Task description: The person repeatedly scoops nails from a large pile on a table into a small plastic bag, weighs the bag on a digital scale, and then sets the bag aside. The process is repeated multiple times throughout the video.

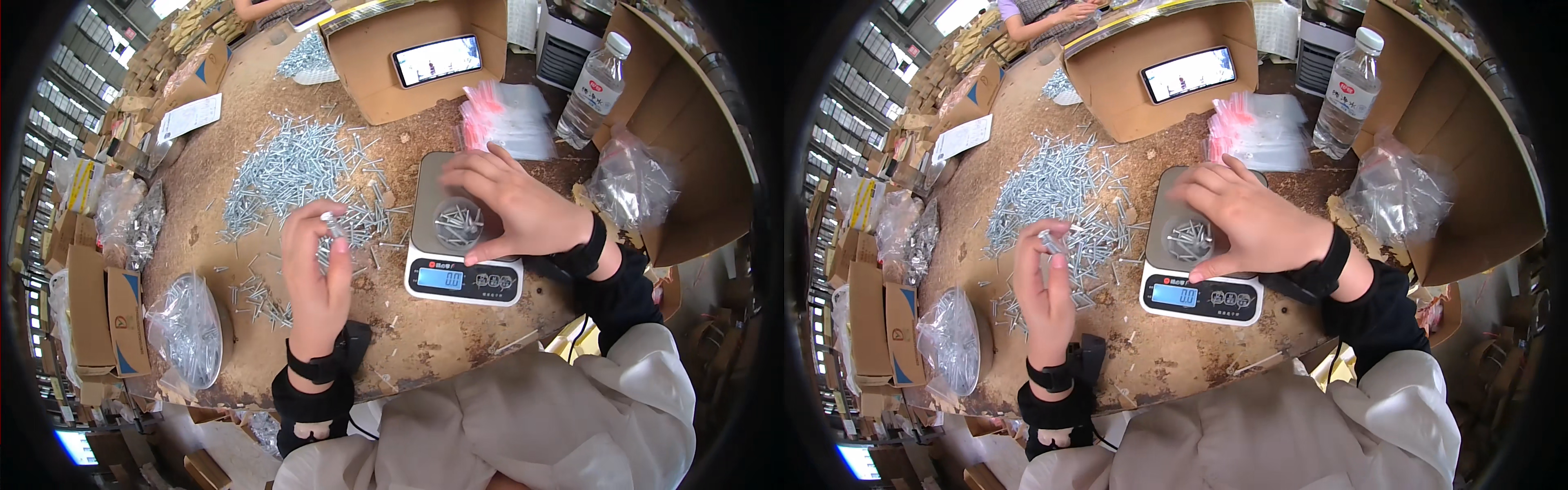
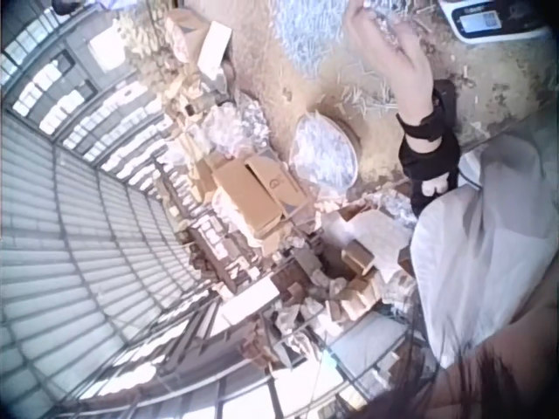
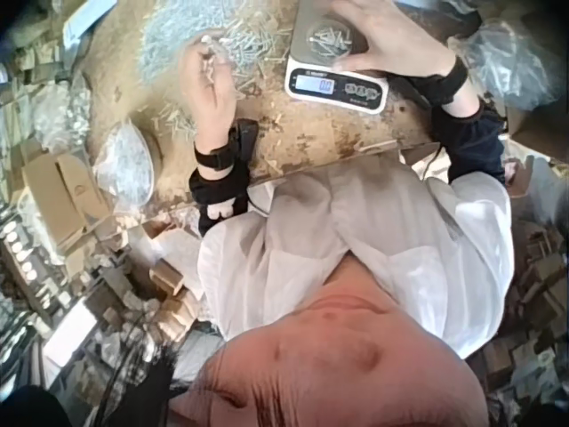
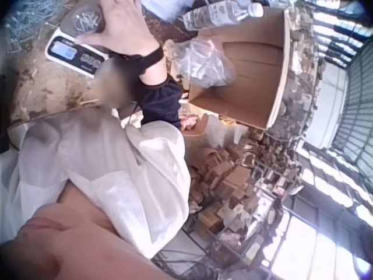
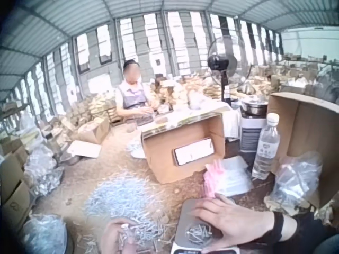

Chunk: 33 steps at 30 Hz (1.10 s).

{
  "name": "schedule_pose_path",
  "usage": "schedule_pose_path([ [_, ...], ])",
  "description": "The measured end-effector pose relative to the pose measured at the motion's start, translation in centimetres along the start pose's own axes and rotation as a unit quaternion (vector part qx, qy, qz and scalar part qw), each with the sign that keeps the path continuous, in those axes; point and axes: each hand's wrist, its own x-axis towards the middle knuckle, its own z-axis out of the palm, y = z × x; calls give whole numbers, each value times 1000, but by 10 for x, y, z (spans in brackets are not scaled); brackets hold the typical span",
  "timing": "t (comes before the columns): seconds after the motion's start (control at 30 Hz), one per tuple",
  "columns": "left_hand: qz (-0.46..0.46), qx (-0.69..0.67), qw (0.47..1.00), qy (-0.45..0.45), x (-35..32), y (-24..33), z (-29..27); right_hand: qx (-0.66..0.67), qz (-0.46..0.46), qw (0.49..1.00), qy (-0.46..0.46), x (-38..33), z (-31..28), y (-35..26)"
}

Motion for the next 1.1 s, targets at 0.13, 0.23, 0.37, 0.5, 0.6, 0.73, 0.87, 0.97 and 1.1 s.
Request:
schedule_pose_path([
  [0.13, -5, -11, 999, 44, 3, -3, 0, 110, 88, 990, 24, 3, -23, 57],
  [0.23, -12, -15, 999, 48, 4, -4, -3, 42, 155, 986, 41, -10, -24, 118],
  [0.37, -29, -23, 998, 51, 1, -10, -3, -64, 176, 980, 65, -29, 3, 158],
  [0.5, -34, -18, 998, 54, 0, -13, -3, -48, 211, 974, 68, -32, 7, 158],
  [0.6, -44, -15, 997, 55, 1, -12, -2, -49, 179, 979, 84, -34, 8, 170],
  [0.73, -59, -8, 996, 70, -1, -20, -3, -44, 211, 972, 98, -29, 0, 158],
  [0.87, -81, -4, 993, 86, -1, -26, -4, -92, 209, 969, 97, -29, -1, 155],
  [0.97, -120, 54, 986, 105, -2, -24, -5, -73, 228, 966, 97, -29, -2, 152],
  [1.1, -106, 219, 960, 139, -1, -36, -16, -55, 224, 966, 117, -30, 0, 153],
])
